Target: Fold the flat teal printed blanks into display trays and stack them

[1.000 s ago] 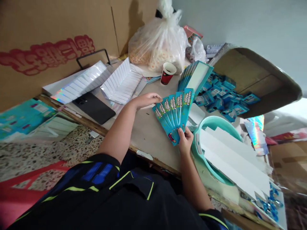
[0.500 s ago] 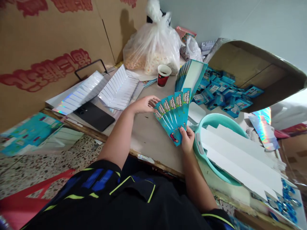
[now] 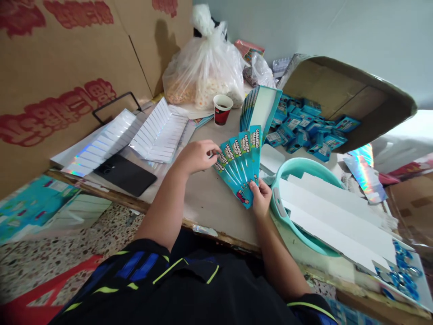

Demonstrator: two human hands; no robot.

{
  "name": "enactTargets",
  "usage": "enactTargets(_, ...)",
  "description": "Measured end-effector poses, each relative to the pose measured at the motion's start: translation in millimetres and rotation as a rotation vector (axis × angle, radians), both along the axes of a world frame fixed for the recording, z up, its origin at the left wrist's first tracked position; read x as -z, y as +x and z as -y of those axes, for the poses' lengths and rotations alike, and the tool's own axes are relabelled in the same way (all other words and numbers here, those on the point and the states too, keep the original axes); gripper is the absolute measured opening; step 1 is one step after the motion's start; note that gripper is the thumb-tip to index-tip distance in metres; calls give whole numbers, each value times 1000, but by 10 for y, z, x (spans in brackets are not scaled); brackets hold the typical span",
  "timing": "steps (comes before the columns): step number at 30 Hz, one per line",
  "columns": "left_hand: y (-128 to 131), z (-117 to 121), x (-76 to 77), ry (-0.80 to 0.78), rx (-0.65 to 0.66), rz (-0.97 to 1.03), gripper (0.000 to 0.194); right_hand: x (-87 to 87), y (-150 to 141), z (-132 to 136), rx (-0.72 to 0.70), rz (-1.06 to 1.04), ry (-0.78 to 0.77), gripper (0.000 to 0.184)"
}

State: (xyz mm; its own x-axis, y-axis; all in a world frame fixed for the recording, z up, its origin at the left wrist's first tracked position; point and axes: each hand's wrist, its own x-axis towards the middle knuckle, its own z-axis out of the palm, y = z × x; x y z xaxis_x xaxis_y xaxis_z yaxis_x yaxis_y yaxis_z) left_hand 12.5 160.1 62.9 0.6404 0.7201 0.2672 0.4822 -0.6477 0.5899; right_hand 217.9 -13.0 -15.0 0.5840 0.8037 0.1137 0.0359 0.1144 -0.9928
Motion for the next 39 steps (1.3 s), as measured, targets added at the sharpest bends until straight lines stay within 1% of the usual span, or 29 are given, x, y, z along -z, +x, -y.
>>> enactTargets(3, 73, 89, -22, 57, -60, -127, 33, -22, -38, -19, 33, 11, 9, 55)
enactTargets(8, 244, 338, -70, 114, -142, -324, 31, -37, -46, -41, 51, 19, 4, 52)
enactTargets(10, 339, 471, -71, 143, -181, -373, 32, -40, -42, -42, 54, 20, 4, 53)
enactTargets(13, 473, 632, -36, 180, -225, -396, 39, -34, -44, -42, 56, 12, -7, 53)
enactTargets(16, 535, 687, 6, 204, -241, -387, 44, -13, -49, -42, 66, -22, -29, 51)
enactTargets(19, 522, 659, 21, 189, -225, -367, 45, 10, -50, -39, 70, -47, -27, 49)
enactTargets(22, 494, 608, 29, 144, -211, -340, 42, 10, -48, -35, 60, -29, -24, 46)
enactTargets(24, 487, 577, 44, 105, -228, -286, 44, -6, -49, -34, 57, -4, -27, 47)
enactTargets(26, 487, 551, 60, 92, -254, -181, 49, -31, -56, -34, 55, 15, -27, 49)
enactTargets(29, 485, 536, 66, 185, -236, 6, 53, -65, -82, -28, 51, 32, -23, 51)
enactTargets(32, 488, 553, 58, 285, -238, 102, 52, -79, -122, -12, 23, 83, -7, 47)
enactTargets(34, 507, 576, 70, 290, -266, 105, 57, -77, -147, -1, -3, 153, 12, 47)
enactTargets(36, 543, 603, 103, 265, -270, 63, 60, -70, -162, 4, -18, 224, 30, 48)
enactTargets(39, 612, 646, 172, 229, -227, -23, 57, -62, -162, -3, -12, 208, 27, 48)
